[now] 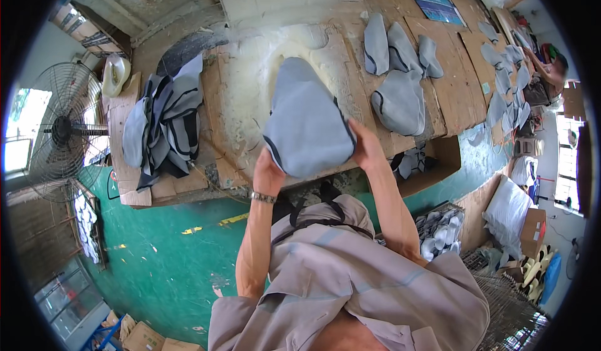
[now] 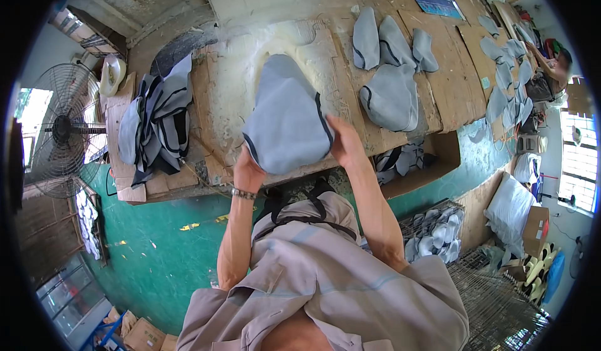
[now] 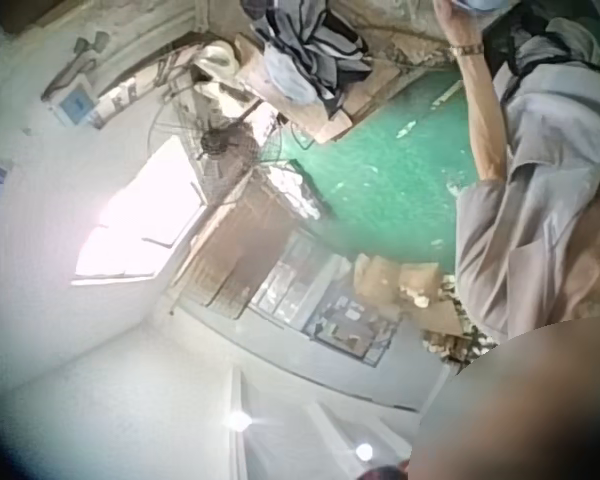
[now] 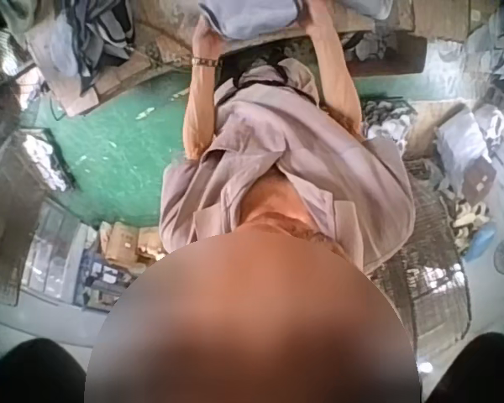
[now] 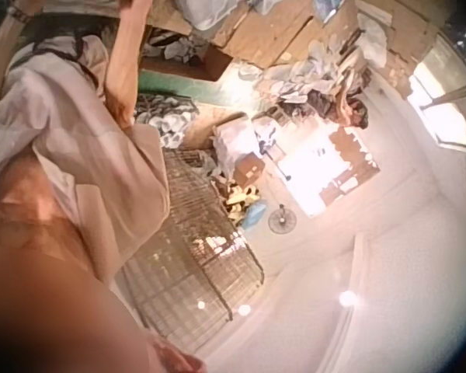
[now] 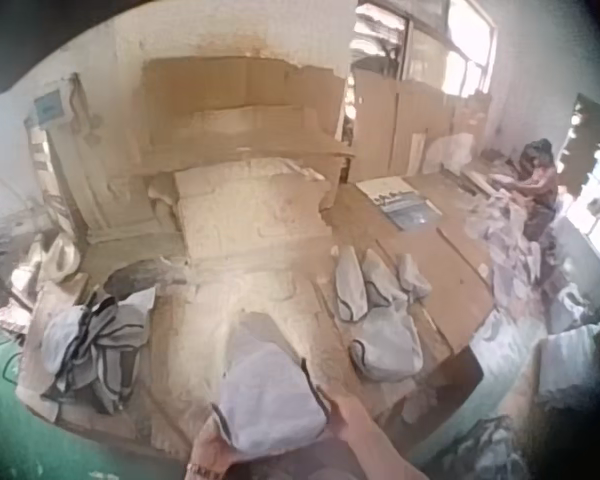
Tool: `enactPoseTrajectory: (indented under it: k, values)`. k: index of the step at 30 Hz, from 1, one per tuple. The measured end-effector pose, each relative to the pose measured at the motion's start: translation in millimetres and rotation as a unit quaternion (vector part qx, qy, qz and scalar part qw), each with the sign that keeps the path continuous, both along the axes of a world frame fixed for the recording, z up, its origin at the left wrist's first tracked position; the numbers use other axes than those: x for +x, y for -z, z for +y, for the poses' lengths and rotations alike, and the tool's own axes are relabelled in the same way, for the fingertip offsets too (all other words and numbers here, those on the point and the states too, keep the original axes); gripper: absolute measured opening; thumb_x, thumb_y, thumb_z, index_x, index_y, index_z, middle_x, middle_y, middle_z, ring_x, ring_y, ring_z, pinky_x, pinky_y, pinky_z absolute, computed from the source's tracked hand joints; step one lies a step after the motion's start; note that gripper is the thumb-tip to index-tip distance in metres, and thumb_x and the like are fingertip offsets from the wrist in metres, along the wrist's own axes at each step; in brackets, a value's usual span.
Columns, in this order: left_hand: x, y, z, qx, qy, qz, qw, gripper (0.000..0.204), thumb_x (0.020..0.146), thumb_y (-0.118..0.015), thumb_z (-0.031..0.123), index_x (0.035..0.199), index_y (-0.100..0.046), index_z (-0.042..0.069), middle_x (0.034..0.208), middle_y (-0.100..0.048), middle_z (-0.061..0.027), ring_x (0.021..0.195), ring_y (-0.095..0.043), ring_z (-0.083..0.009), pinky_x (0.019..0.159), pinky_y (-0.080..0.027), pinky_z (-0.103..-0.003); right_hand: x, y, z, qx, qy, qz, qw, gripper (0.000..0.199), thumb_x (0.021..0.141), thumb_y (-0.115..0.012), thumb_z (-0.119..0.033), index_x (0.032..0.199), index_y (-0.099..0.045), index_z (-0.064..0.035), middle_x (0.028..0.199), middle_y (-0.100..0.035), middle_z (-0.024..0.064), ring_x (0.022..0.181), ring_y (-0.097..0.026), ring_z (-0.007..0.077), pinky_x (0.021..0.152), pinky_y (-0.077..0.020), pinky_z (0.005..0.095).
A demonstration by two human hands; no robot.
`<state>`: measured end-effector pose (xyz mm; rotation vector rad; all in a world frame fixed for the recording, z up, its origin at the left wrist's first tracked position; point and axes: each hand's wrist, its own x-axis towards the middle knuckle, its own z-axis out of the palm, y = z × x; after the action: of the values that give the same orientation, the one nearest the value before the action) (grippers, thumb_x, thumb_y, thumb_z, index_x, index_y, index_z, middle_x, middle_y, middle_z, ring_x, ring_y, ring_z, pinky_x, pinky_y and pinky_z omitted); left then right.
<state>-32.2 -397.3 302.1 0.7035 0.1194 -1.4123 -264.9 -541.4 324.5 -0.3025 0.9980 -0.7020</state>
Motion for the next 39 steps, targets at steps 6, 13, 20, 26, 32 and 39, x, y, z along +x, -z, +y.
enactPoseTrajectory:
  k: [6, 13, 20, 26, 32, 39]
  values:
    - [5.6, 80.8, 19.4, 0.059, 0.025, -0.085, 0.994, 0.016, 0.105, -0.059, 0.016, 0.117, -0.065, 0.007, 0.104, -0.072, 0.0003, 0.092, -0.069, -0.0112, 0.077, -0.056, -0.028, -26.0, 68.3, 20.6, -0.041, -0.017, 0.081, 0.996, 0.013, 0.095, -0.072, -0.017, 0.104, -0.070, -0.0071, 0.096, -0.072, 0.0012, 0.086, -0.067, 0.0137, 0.079, -0.0530, 0.0315]
    - [58.0, 100.4, -86.9, 0.224, 0.046, -0.433, 0.872, 0.021, 0.093, -0.076, 0.018, 0.106, -0.072, 0.001, 0.087, -0.072, -0.0023, 0.075, -0.060, -0.0070, 0.062, -0.046, -0.025, 25.0, 79.7, -58.5, -0.168, -0.038, 0.344, 0.923, 0.015, 0.090, -0.072, -0.015, 0.088, -0.074, -0.0009, 0.081, -0.074, 0.0084, 0.078, -0.069, 0.0214, 0.067, -0.0500, 0.0388]
    - [32.0, 94.3, -100.3, 0.334, 0.036, -0.618, 0.711, 0.027, 0.085, -0.078, 0.023, 0.109, -0.073, 0.011, 0.098, -0.073, -0.0157, 0.093, -0.069, -0.0333, 0.083, -0.053, -0.044, 49.3, 75.9, -46.1, -0.425, -0.047, 0.646, 0.632, 0.023, 0.089, -0.064, -0.017, 0.106, -0.070, -0.0037, 0.105, -0.071, 0.0191, 0.100, -0.066, 0.0401, 0.085, -0.0505, 0.0482]
    - [58.2, 73.6, -88.4, 0.294, -0.101, -0.656, 0.688, 0.026, 0.086, -0.075, 0.017, 0.110, -0.070, 0.009, 0.103, -0.068, -0.0142, 0.095, -0.065, -0.0328, 0.085, -0.052, -0.042, 125.5, 16.3, 21.3, -0.686, -0.141, 0.529, 0.480, 0.036, 0.092, -0.062, -0.018, 0.127, -0.064, -0.0076, 0.133, -0.060, 0.0103, 0.127, -0.053, 0.0344, 0.105, -0.0407, 0.0529]
    - [191.1, 29.3, -59.4, 0.371, -0.259, -0.805, 0.384, 0.049, 0.077, -0.082, 0.015, 0.121, -0.062, 0.009, 0.113, -0.065, -0.0131, 0.115, -0.058, -0.0324, 0.091, -0.050, -0.047, 128.5, 35.0, 18.3, -0.684, -0.172, 0.576, 0.414, 0.036, 0.089, -0.064, -0.018, 0.123, -0.068, -0.0089, 0.137, -0.058, 0.0090, 0.131, -0.049, 0.0306, 0.110, -0.0357, 0.0568]
    - [324.6, 6.2, 36.9, 0.469, -0.144, -0.749, 0.446, 0.034, 0.076, -0.083, 0.023, 0.107, -0.070, 0.016, 0.084, -0.075, -0.0076, 0.084, -0.073, -0.0314, 0.077, -0.056, -0.046, 140.3, 33.7, 23.9, -0.691, -0.177, 0.555, 0.427, 0.036, 0.086, -0.065, -0.016, 0.122, -0.068, -0.0090, 0.135, -0.058, 0.0102, 0.130, -0.050, 0.0314, 0.110, -0.0355, 0.0567]
